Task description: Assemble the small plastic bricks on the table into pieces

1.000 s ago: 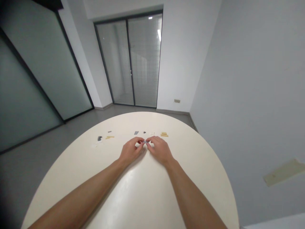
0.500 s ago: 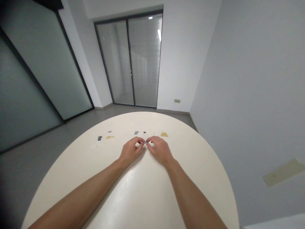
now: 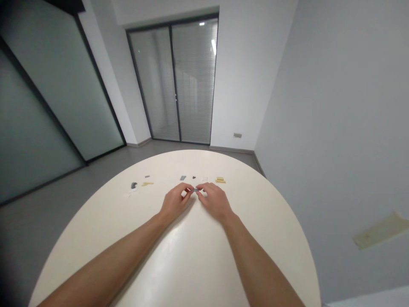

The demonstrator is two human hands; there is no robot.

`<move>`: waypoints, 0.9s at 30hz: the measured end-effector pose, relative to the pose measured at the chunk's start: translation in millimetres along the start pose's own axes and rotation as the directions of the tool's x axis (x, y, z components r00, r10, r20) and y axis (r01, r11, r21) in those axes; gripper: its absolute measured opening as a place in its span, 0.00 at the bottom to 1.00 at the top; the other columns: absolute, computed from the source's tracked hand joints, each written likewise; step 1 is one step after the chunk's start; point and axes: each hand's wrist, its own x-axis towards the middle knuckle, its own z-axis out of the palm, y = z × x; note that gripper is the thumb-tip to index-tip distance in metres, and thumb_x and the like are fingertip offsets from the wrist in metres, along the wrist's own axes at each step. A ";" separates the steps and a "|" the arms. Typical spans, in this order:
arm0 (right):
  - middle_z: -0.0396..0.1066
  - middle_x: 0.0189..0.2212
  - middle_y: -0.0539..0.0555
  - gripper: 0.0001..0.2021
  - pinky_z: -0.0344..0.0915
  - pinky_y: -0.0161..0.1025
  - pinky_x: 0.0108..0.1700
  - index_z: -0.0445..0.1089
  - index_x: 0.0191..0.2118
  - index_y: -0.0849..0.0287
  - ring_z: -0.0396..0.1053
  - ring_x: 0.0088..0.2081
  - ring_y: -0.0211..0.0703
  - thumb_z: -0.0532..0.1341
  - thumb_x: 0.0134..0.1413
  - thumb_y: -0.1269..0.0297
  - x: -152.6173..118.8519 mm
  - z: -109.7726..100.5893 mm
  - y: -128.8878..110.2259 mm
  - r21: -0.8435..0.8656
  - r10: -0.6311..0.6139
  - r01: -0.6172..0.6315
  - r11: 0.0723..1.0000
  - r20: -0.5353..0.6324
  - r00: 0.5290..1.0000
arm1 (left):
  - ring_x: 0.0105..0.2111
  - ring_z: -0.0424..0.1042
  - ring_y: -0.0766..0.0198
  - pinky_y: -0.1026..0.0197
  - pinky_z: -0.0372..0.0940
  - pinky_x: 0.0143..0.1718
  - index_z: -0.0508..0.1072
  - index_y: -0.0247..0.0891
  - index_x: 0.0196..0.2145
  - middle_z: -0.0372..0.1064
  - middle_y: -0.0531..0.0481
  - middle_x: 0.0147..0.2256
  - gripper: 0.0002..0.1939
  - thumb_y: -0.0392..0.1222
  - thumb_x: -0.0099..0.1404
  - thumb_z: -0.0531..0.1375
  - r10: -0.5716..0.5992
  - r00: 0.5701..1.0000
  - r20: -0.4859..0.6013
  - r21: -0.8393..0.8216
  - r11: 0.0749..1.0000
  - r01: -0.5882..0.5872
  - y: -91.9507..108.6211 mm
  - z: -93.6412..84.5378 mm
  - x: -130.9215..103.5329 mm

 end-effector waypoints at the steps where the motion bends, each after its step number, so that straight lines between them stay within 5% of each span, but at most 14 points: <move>1: 0.77 0.38 0.53 0.07 0.66 0.42 0.45 0.72 0.44 0.54 0.72 0.40 0.44 0.59 0.62 0.65 0.1 0.0 -0.2 -0.004 -0.001 0.001 1.000 0.000 1.000 | 0.38 0.74 0.64 0.61 0.68 0.42 0.75 0.43 0.44 0.76 0.51 0.41 0.09 0.39 0.69 0.56 0.001 1.000 -0.001 0.000 1.000 -0.001 0.0 -0.2 -0.1; 27: 0.76 0.37 0.52 0.05 0.65 0.41 0.45 0.72 0.43 0.55 0.71 0.41 0.44 0.60 0.62 0.65 0.6 -2.0 -2.0 0.005 0.010 -0.010 1.000 0.001 1.000 | 0.39 0.74 0.64 0.64 0.67 0.37 0.74 0.42 0.44 0.76 0.52 0.40 0.10 0.43 0.70 0.55 -0.002 1.000 -0.015 0.010 1.000 0.002 3.2 -1.8 -1.0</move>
